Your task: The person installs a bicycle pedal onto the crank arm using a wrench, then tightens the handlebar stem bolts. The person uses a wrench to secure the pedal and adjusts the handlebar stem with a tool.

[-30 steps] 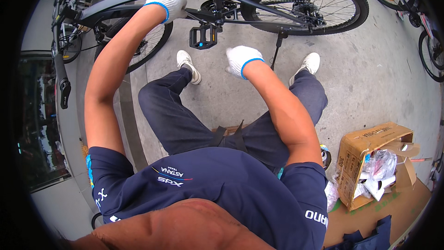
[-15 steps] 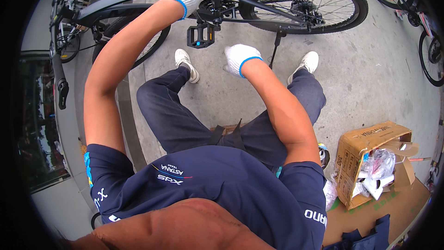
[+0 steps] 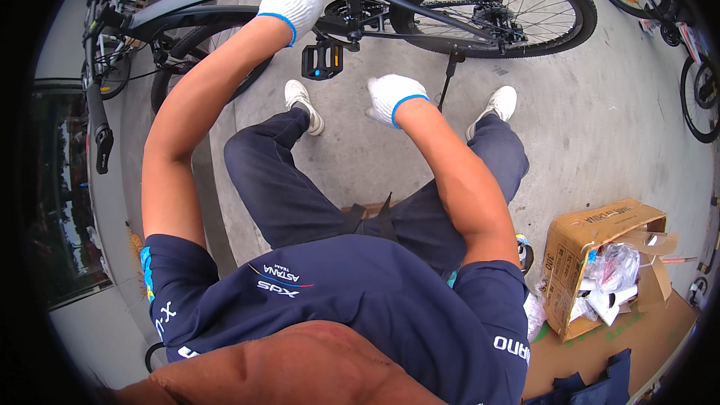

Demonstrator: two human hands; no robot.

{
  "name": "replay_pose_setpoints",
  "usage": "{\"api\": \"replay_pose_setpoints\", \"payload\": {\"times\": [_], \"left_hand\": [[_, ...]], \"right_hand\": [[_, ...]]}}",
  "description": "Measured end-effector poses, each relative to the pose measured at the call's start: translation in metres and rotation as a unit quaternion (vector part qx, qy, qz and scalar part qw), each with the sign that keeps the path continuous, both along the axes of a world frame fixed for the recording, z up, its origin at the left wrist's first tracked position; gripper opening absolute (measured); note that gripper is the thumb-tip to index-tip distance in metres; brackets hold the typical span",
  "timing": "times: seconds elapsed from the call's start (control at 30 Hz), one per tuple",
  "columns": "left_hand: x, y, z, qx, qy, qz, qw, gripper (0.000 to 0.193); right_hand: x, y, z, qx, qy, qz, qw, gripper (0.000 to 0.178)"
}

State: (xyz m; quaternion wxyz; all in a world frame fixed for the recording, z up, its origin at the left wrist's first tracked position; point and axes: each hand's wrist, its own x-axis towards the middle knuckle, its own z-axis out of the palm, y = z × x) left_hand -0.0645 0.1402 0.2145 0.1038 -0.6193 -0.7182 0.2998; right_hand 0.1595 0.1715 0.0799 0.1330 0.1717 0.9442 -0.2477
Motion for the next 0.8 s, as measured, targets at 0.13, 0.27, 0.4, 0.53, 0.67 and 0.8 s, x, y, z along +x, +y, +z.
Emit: {"api": "replay_pose_setpoints", "payload": {"times": [0.13,0.27,0.4,0.53,0.67,0.8], "left_hand": [[-0.005,0.000,-0.001,0.029,-0.031,-0.009,0.999,0.022],[-0.012,-0.014,0.000,0.054,-0.035,-0.025,0.998,0.016],[-0.011,-0.022,0.001,0.053,-0.038,-0.028,0.998,0.017],[-0.006,-0.018,0.003,0.046,-0.033,-0.016,0.998,0.018],[-0.001,-0.004,0.004,0.064,-0.062,0.002,0.996,0.020],[0.001,0.007,0.004,0.005,-0.061,0.019,0.998,0.026]], "right_hand": [[0.000,0.002,0.003,-0.026,-0.006,-0.016,1.000,0.058],[0.010,0.009,0.000,-0.006,0.007,-0.020,1.000,0.057],[0.008,0.015,-0.008,0.009,0.027,-0.035,0.999,0.056],[-0.022,0.005,-0.016,-0.041,0.097,-0.107,0.989,0.066],[-0.070,-0.010,-0.024,-0.160,0.183,-0.241,0.940,0.082],[-0.115,-0.015,-0.036,-0.408,0.173,-0.337,0.831,0.058]]}}
